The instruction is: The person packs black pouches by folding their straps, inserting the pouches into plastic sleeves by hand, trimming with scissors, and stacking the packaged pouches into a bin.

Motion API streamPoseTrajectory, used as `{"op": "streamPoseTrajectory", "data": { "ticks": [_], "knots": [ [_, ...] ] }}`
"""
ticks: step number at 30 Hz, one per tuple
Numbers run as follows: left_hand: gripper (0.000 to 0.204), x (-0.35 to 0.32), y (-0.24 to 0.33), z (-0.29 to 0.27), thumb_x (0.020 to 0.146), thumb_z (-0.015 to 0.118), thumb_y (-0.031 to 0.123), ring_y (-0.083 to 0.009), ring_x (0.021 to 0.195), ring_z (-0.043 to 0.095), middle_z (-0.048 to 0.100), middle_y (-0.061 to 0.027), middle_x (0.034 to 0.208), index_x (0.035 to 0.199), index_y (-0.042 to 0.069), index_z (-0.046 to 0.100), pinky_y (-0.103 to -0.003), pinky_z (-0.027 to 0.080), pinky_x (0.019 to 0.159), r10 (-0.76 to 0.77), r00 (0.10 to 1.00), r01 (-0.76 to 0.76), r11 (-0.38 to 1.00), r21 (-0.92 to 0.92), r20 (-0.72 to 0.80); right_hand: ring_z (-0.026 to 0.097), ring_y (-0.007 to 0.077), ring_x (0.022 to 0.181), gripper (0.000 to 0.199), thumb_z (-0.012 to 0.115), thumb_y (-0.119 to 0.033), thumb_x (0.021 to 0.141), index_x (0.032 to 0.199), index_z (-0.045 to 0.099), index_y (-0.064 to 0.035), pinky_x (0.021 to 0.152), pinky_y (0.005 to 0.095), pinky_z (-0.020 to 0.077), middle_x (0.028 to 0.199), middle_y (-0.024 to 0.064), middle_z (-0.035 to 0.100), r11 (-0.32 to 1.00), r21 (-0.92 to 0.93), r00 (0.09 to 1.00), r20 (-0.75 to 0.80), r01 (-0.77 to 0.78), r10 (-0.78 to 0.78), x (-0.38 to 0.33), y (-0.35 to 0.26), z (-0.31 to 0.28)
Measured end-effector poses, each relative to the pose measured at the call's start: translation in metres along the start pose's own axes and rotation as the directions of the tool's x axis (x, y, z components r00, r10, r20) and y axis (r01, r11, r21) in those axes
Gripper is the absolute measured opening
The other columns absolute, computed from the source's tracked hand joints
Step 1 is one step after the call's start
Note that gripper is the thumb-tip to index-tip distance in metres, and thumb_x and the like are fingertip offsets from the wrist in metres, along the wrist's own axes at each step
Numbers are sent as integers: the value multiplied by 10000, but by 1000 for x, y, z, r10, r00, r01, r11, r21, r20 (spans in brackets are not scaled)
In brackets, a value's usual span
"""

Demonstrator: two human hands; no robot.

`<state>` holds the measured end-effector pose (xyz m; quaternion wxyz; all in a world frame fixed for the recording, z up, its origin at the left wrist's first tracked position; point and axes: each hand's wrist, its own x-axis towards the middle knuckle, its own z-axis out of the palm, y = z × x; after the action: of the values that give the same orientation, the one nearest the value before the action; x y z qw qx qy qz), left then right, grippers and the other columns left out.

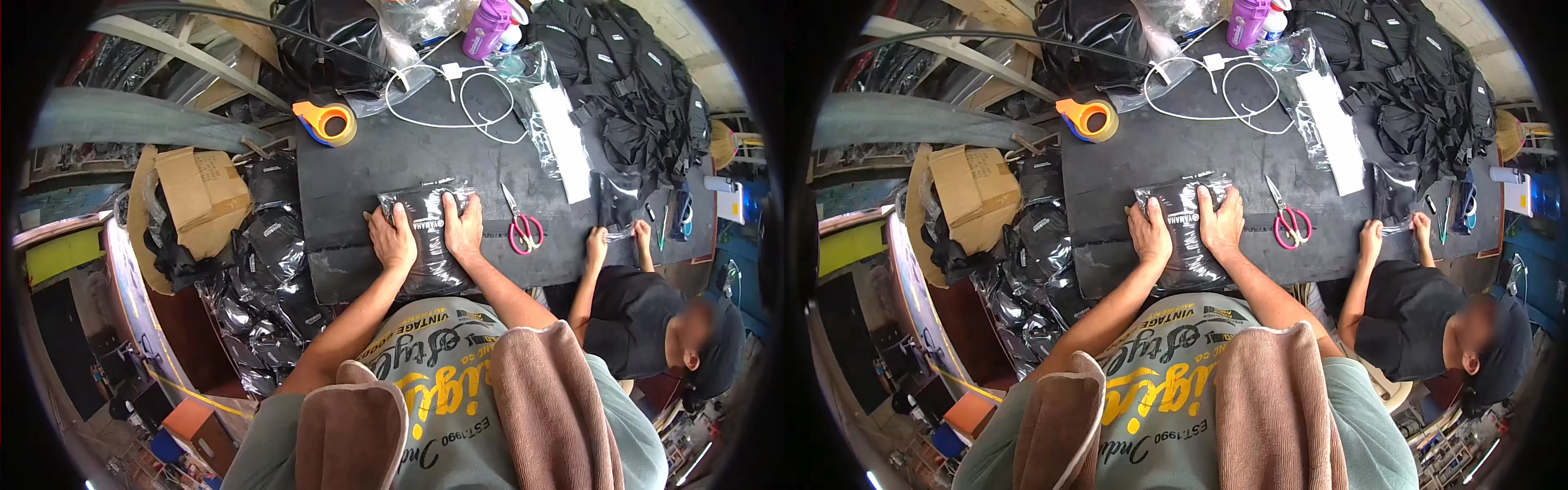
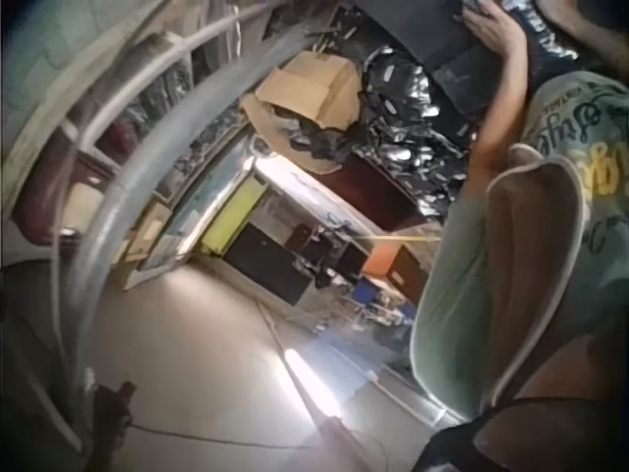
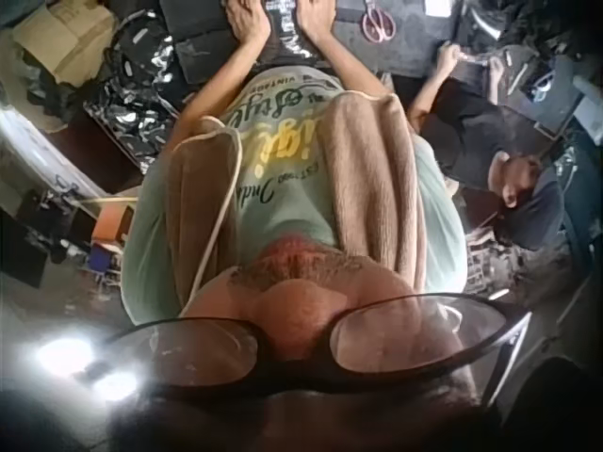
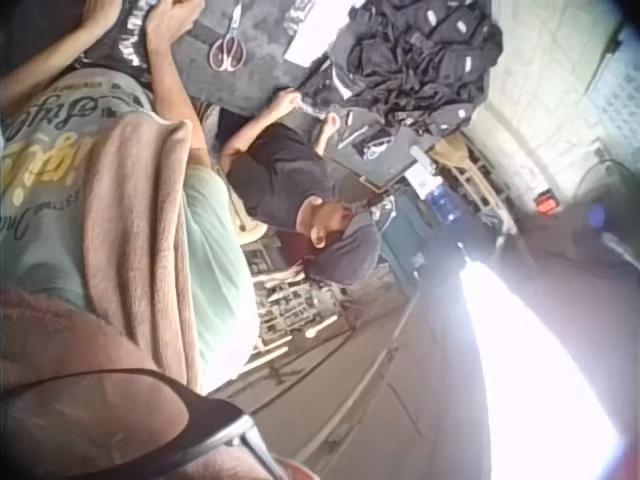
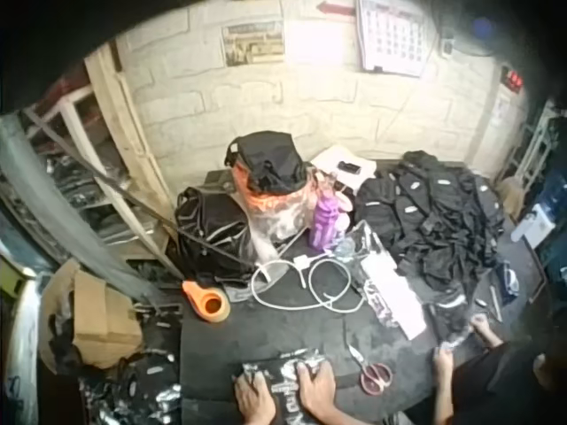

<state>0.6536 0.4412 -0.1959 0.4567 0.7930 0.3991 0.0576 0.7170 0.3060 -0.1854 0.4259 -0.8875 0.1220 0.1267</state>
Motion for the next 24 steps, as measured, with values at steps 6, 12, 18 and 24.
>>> {"op": "streamPoseTrajectory", "data": {
  "ticks": [6,12,18,24],
  "knots": [
    [647,5,-15,15,1062,542,544,-538,1341,483,567,-330,1360,1375,-22,525,-593,340,1167,83,992,-75,994,82,-98,592,466,1215,687,636,-583,996,1354,507,-11,1049,545,431,1298,262,614,999,39,999,38,-1,0,12,18,9],
    [577,6,-21,19,1061,559,491,-524,1228,542,604,-294,1260,1333,-17,535,-603,371,1133,166,977,-171,985,-27,-137,606,392,1187,595,697,-478,977,1370,519,-69,1047,483,396,1263,191,634,996,86,999,34,30,-33,15,31,15],
    [580,9,-28,24,1046,581,507,-473,1154,584,619,-259,1206,1307,-11,550,-575,421,1057,175,970,-178,984,-2,-168,603,372,1196,620,708,-522,953,1353,535,-81,1020,473,397,1283,178,633,994,96,998,34,49,-53,21,34,16],
    [596,13,-26,23,1029,597,541,-464,1171,594,606,-253,1200,1266,-5,575,-567,457,1006,119,968,-114,993,36,-219,597,388,1252,735,682,-656,933,1347,572,-59,1096,486,390,1321,195,638,996,80,997,78,-30,24,19,13,8]
  ]
}}
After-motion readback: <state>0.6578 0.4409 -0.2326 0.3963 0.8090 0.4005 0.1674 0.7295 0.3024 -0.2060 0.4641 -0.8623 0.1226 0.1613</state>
